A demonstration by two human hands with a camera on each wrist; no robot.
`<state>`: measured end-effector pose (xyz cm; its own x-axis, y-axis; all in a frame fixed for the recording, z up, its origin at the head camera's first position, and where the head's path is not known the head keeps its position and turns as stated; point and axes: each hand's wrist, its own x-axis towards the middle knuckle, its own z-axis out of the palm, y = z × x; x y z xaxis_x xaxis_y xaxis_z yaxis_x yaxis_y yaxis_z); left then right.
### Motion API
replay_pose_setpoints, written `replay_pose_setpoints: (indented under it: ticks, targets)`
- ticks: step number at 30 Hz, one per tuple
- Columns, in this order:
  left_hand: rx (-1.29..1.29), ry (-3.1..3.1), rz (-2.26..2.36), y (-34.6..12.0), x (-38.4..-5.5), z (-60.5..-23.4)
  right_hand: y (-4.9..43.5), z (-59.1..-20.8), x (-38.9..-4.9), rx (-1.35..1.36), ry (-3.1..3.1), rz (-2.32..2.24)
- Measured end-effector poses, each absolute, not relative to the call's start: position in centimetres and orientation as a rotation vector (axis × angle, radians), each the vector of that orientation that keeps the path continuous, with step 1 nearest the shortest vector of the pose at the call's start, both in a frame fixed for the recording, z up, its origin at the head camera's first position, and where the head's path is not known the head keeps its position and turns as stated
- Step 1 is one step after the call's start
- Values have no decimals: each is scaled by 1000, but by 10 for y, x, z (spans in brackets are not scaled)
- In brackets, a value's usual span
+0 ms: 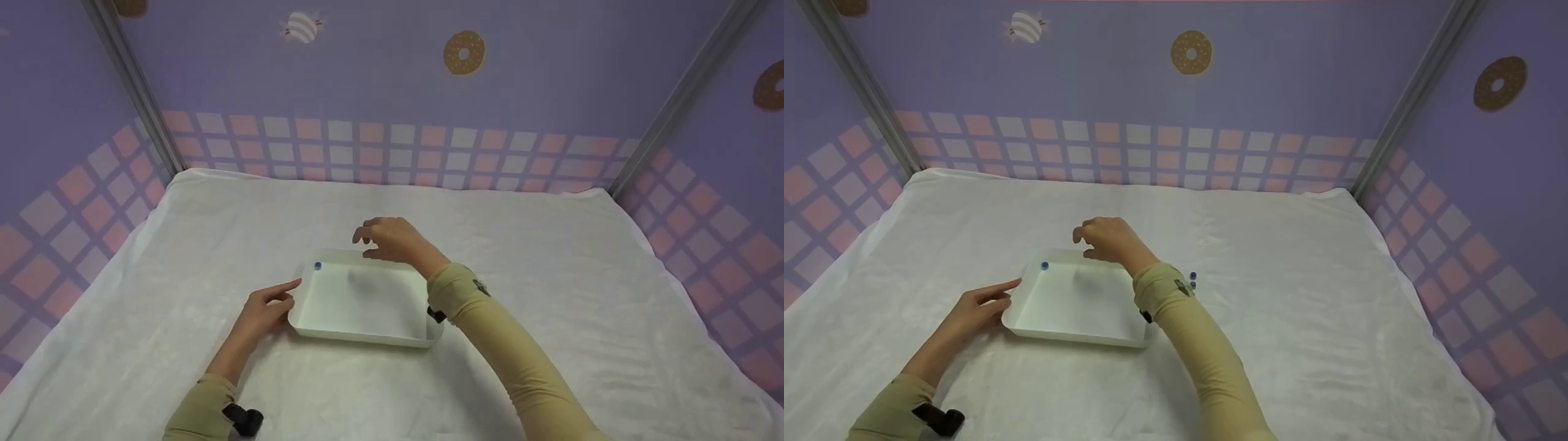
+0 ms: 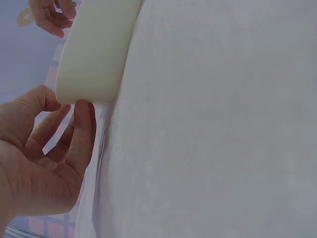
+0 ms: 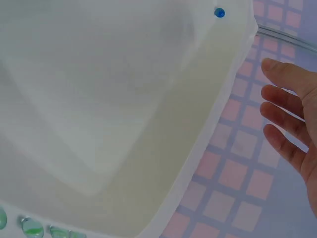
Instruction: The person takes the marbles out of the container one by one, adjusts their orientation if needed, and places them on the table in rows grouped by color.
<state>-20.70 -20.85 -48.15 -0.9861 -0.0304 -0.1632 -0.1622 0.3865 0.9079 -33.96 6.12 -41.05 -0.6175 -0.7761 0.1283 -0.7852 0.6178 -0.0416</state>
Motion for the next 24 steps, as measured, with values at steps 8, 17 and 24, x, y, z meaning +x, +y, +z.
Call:
replay_pose_setpoints:
  ticks: [8, 17, 24]
  targets:
    - [-170, 2519, 1654, -209, -206, -483, 36, -426, -339, 1433, -2628, -7]
    - [-166, 2488, 1683, -211, -207, -483, 5, -445, -333, 1534, -2361, -237]
    - [-146, 2512, 1670, -208, -206, -483, -8, -461, -332, 1514, -2383, -373]
